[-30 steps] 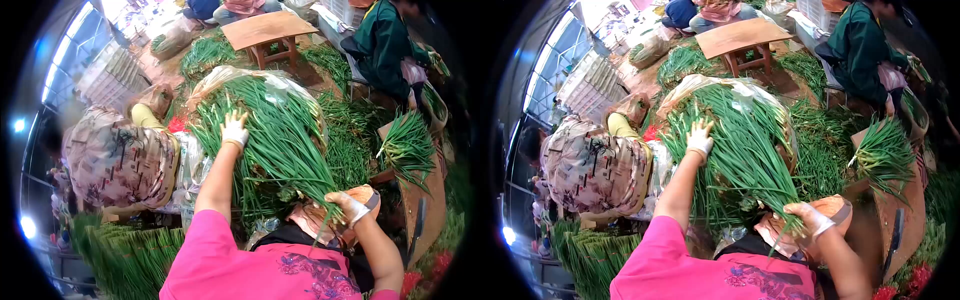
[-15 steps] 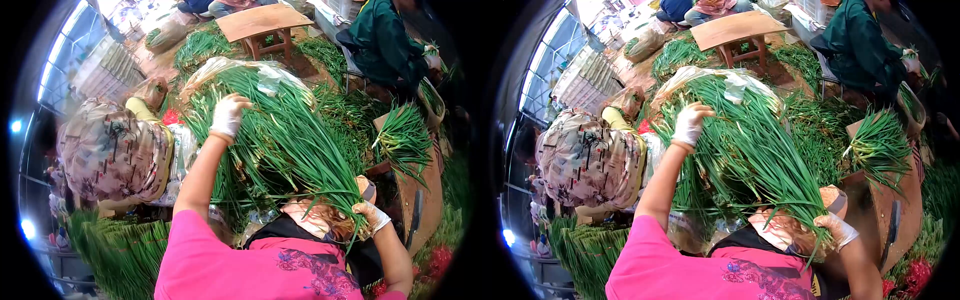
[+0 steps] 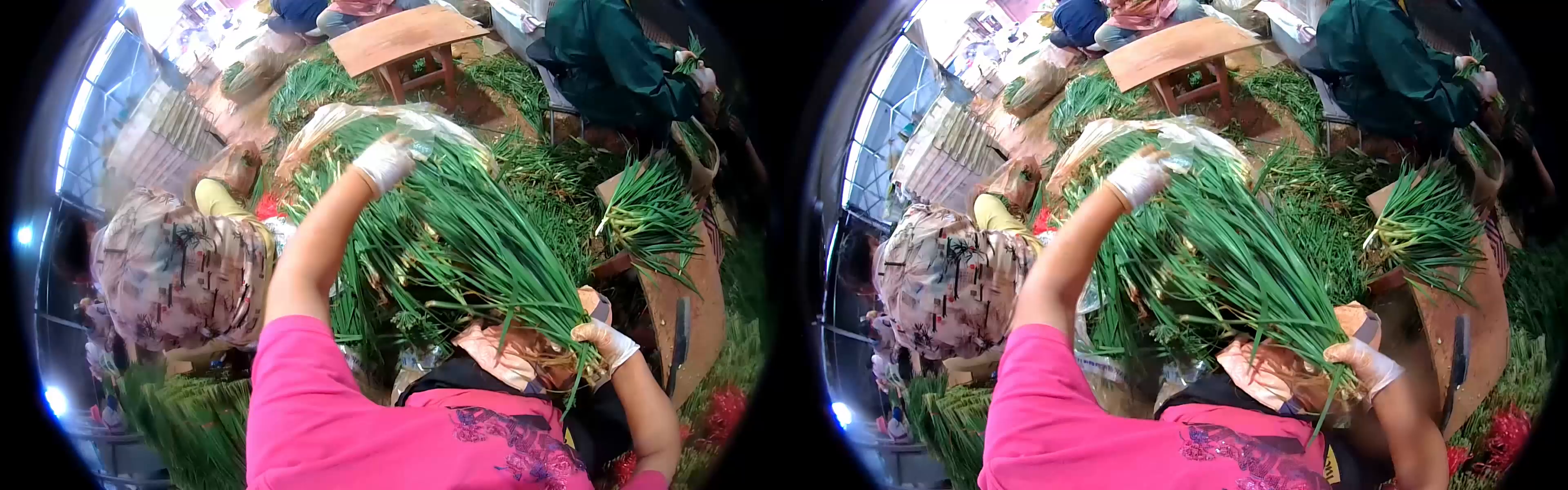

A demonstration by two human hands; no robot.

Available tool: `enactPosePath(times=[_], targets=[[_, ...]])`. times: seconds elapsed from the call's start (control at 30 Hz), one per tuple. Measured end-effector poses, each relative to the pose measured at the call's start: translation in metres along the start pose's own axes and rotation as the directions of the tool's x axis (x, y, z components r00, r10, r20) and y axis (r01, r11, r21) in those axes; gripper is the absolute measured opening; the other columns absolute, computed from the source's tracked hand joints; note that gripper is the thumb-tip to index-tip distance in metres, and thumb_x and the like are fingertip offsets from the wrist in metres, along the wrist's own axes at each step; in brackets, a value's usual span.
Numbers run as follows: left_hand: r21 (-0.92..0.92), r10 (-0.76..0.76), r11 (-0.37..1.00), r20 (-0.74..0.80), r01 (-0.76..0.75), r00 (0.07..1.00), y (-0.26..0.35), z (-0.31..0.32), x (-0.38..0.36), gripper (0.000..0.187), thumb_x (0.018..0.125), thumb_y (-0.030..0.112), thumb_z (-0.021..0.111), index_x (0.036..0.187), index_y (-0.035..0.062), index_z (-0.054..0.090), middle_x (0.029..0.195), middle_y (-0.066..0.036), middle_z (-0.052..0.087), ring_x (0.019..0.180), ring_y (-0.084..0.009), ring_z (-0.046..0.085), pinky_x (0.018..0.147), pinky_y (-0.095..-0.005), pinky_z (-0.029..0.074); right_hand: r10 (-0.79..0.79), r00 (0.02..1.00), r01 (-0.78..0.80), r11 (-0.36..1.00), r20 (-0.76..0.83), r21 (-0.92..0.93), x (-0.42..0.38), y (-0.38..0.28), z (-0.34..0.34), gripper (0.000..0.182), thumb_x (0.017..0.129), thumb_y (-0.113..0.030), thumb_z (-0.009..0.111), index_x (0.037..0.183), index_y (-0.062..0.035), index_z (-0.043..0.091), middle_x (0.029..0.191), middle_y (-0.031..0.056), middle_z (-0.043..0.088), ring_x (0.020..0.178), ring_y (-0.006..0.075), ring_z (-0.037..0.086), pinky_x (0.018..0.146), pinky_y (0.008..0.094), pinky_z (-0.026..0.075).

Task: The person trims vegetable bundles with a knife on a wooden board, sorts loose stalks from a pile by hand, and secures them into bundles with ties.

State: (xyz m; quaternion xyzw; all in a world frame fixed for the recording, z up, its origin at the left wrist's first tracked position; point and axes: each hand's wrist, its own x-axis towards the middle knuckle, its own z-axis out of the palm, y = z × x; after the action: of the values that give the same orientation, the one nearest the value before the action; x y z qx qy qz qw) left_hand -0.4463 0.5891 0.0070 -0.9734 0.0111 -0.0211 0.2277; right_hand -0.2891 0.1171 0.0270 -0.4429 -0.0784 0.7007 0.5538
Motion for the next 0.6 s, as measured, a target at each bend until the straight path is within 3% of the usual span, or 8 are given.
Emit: enactPosePath(times=[0.1,0.17,0.27,0.33,0.4,0.43,0.5,0.6], targets=[[0.065,-0.342,0.940,0.210,0.336,0.916,-0.056,-0.086,-0.035,0.014,0.074,0.018,0.057,0.082,0.0110,0.066,0.096,-0.016,0.064,0.095,-0.0310,0.059,0.083,-0.0397,0.046,0.122,0.992,-0.122,0.992,-0.006,0.006,-0.007,-0.002,-0.008,0.059,0.067,-0.014,0.068,0.121,0.0014,0.050,0.107,0.0093,0.062,0.090,0.0196,0.061,0.081,0.0292,0.050],[-0.093,-0.689,0.690,0.223,0.718,0.690,-0.079,-0.100,-0.079,0.023,0.084,0.019,0.050,0.089,0.0038,0.066,0.091,-0.018,0.066,0.085,-0.0337,0.063,0.077,-0.0407,0.048,0.013,1.000,-0.012,0.998,0.008,-0.061,-0.011,-0.002,-0.005,0.057,0.068,-0.017,0.068,0.120,0.0011,0.051,0.103,0.0091,0.062,0.088,0.0191,0.061,0.080,0.0290,0.050],[-0.573,-0.788,0.338,0.262,0.747,0.558,-0.057,-0.089,-0.138,0.019,0.086,0.019,0.050,0.087,0.0074,0.065,0.074,-0.013,0.062,0.066,-0.0241,0.059,0.059,-0.0355,0.044,0.103,0.995,-0.103,0.994,-0.005,0.035,-0.015,0.007,-0.014,0.054,0.069,-0.018,0.067,0.118,0.0008,0.053,0.097,0.0094,0.063,0.084,0.0184,0.061,0.079,0.0290,0.050],[-0.805,-0.727,-0.361,0.559,0.471,0.399,0.019,-0.107,-0.154,0.012,0.085,0.017,0.054,0.085,0.0108,0.064,0.061,-0.001,0.054,0.052,-0.0106,0.046,0.047,-0.0263,0.036,0.041,0.999,-0.041,0.998,0.007,0.050,-0.014,0.014,-0.016,0.053,0.070,-0.019,0.066,0.117,0.0008,0.053,0.094,0.0096,0.064,0.082,0.0179,0.061,0.078,0.0288,0.050],[-0.502,-0.459,-0.865,0.809,0.025,0.367,0.116,-0.119,-0.151,0.009,0.086,0.015,0.055,0.088,0.0110,0.062,0.053,0.007,0.046,0.042,-0.0043,0.035,0.037,-0.0202,0.029,0.014,0.999,-0.018,0.992,0.032,0.122,-0.020,0.020,-0.015,0.054,0.069,-0.020,0.067,0.117,0.0008,0.053,0.095,0.0096,0.064,0.082,0.0181,0.061,0.077,0.0288,0.051],[-0.451,-0.404,-0.892,0.823,0.026,0.400,0.155,-0.108,-0.154,0.010,0.087,0.018,0.054,0.091,0.0099,0.060,0.053,0.006,0.044,0.039,-0.0051,0.032,0.035,-0.0205,0.026,0.004,0.999,-0.011,0.988,0.045,0.156,-0.024,0.024,-0.016,0.054,0.069,-0.020,0.067,0.117,0.0009,0.053,0.095,0.0096,0.064,0.082,0.0182,0.061,0.077,0.0288,0.051],[-0.207,-0.265,-0.945,0.939,-0.255,0.217,0.224,-0.100,-0.138,0.015,0.089,0.023,0.052,0.084,0.0114,0.058,0.045,0.008,0.029,0.035,-0.0054,0.024,0.034,-0.0226,0.021,0.042,0.999,-0.046,0.989,0.035,0.141,-0.032,0.029,-0.025,0.056,0.068,-0.021,0.068,0.118,0.0010,0.053,0.097,0.0098,0.063,0.083,0.0195,0.061,0.078,0.0297,0.050],[-0.154,-0.224,-0.965,0.904,-0.213,0.364,0.265,-0.073,-0.122,0.015,0.090,0.023,0.054,0.089,0.0099,0.060,0.047,0.007,0.029,0.037,-0.0058,0.025,0.039,-0.0232,0.024,-0.061,0.993,0.074,0.988,-0.100,0.136,-0.055,0.029,-0.007,0.061,0.068,-0.022,0.068,0.120,0.0038,0.050,0.103,0.0116,0.062,0.086,0.0201,0.061,0.081,0.0300,0.050]])
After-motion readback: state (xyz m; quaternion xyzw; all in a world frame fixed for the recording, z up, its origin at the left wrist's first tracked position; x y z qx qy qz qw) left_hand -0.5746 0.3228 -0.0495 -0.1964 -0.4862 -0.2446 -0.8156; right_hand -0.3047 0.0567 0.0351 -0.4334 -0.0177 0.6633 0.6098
